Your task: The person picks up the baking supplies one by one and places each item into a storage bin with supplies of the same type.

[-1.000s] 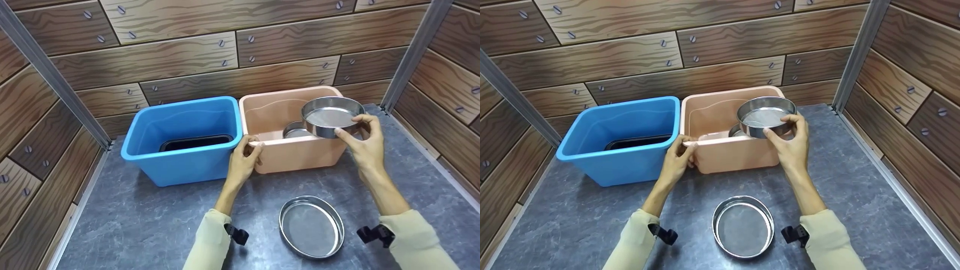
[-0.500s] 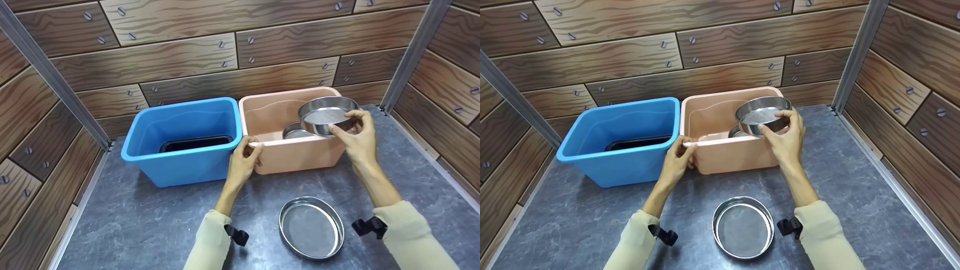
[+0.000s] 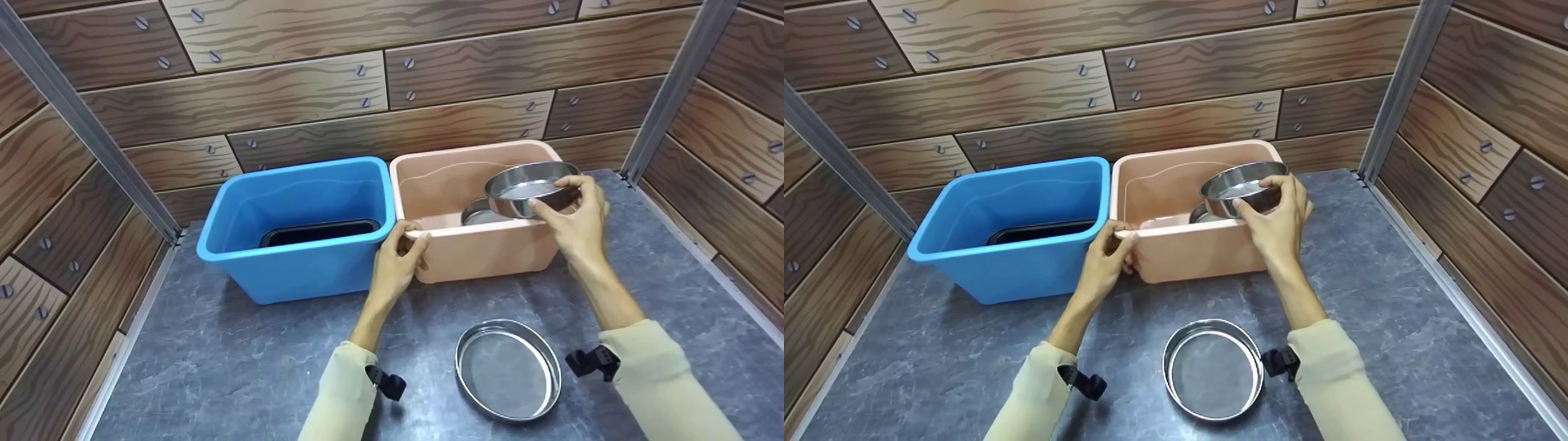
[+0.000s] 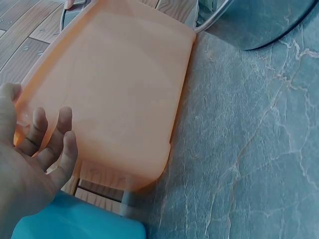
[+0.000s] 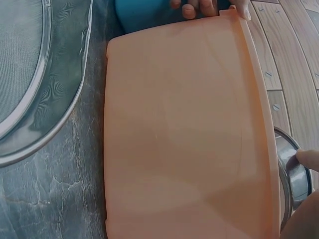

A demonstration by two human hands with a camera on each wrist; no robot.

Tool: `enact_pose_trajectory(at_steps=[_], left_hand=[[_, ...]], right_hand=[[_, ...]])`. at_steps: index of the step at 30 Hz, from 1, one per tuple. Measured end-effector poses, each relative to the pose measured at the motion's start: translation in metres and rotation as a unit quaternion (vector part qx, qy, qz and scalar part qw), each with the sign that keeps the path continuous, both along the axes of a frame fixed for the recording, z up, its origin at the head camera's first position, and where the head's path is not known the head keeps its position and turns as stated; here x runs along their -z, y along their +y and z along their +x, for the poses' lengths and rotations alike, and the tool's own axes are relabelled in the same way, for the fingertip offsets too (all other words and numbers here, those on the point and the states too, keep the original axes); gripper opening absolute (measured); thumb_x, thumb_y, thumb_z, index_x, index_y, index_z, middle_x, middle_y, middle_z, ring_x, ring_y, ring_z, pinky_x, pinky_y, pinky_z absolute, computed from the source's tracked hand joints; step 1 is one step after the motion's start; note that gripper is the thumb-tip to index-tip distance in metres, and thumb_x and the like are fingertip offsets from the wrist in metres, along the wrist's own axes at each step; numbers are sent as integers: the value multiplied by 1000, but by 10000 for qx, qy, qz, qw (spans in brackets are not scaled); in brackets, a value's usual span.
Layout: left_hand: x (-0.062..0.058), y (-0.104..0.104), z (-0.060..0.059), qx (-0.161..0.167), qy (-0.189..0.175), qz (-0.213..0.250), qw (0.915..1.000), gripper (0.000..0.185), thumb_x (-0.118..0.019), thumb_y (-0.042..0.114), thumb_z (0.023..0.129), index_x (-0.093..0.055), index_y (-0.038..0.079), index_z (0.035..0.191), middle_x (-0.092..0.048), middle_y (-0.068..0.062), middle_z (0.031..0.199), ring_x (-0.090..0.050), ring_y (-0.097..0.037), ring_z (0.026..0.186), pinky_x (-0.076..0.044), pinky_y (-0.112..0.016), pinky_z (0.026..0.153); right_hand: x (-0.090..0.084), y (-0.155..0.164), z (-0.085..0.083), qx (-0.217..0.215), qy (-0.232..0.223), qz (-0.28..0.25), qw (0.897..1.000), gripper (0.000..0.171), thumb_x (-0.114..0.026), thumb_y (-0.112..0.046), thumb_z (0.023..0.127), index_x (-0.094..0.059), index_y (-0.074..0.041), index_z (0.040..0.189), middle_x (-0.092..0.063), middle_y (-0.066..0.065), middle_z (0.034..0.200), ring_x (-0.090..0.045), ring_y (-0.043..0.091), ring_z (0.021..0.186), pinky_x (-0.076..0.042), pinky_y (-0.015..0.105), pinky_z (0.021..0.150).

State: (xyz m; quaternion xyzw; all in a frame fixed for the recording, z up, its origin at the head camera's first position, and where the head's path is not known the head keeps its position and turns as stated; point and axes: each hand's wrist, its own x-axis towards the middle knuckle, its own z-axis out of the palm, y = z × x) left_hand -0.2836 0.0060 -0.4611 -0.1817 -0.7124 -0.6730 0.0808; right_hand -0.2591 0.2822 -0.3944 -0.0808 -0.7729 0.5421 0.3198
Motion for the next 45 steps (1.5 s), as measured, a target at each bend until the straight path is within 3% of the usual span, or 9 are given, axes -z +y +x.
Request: enact_pose_trajectory(at_steps=[9, 16, 20, 28, 35, 39, 45], left_hand=[[-1, 0, 1, 29, -25, 40, 10000, 18, -68, 37, 92, -60, 24, 101, -60, -22, 72, -61, -49, 63, -49, -27, 43], [-5, -1, 4, 7, -32, -14, 10000, 16, -67, 34, 92, -60, 23, 103, -60, -24, 74, -62, -41, 59, -49, -25, 43], [-2, -1, 1, -31, -104, 8, 9999, 17, -68, 34, 92, -60, 23, 102, -61, -24, 73, -62, -46, 61, -48, -25, 42], [-22, 0, 16, -43, -280, 28, 9996, 16, -66, 21, 94, -60, 12, 105, -60, -34, 77, -60, -52, 65, -46, -20, 43], [-32, -1, 24, -35, -333, 21, 9994, 13, -66, 19, 94, -60, 13, 104, -59, -34, 78, -61, -53, 67, -47, -21, 44], [-30, -1, 22, 23, -326, 57, 9994, 13, -65, 19, 95, -60, 12, 104, -58, -35, 79, -60, -53, 66, -47, -21, 43], [-10, 0, 7, -3, -313, 25, 9995, 17, -66, 24, 94, -59, 14, 106, -60, -33, 78, -62, -51, 65, -48, -22, 43]], right_hand=[[-2, -4, -1, 181, -224, 527, 9982, 51, -86, -19, 74, -56, -6, 113, -45, 8, 120, -30, 19, 113, -26, 37, 98], [1, -3, -3, 122, -264, 732, 9969, 48, -84, -18, 75, -57, -4, 112, -47, 11, 118, -31, 22, 116, -25, 38, 98], [0, -4, -5, 114, -385, 869, 9954, 48, -83, -19, 77, -56, -4, 113, -48, 12, 114, -31, 26, 117, -25, 41, 98], [1, -6, -8, 147, -362, 1204, 9920, 39, -82, -15, 76, -60, -6, 107, -52, 13, 101, -34, 29, 117, -25, 42, 99], [3, -7, -6, 116, -477, 1123, 9925, 38, -80, -13, 76, -62, -4, 108, -48, 17, 121, -29, 30, 120, -24, 45, 103], [3, -6, -4, 112, -550, 1112, 9922, 38, -80, -13, 76, -61, -3, 107, -43, 19, 130, -28, 33, 123, -24, 47, 106], [5, -3, -1, 73, -563, 959, 9938, 38, -79, -15, 78, -59, -3, 107, -41, 17, 135, -27, 32, 128, -27, 48, 108]])
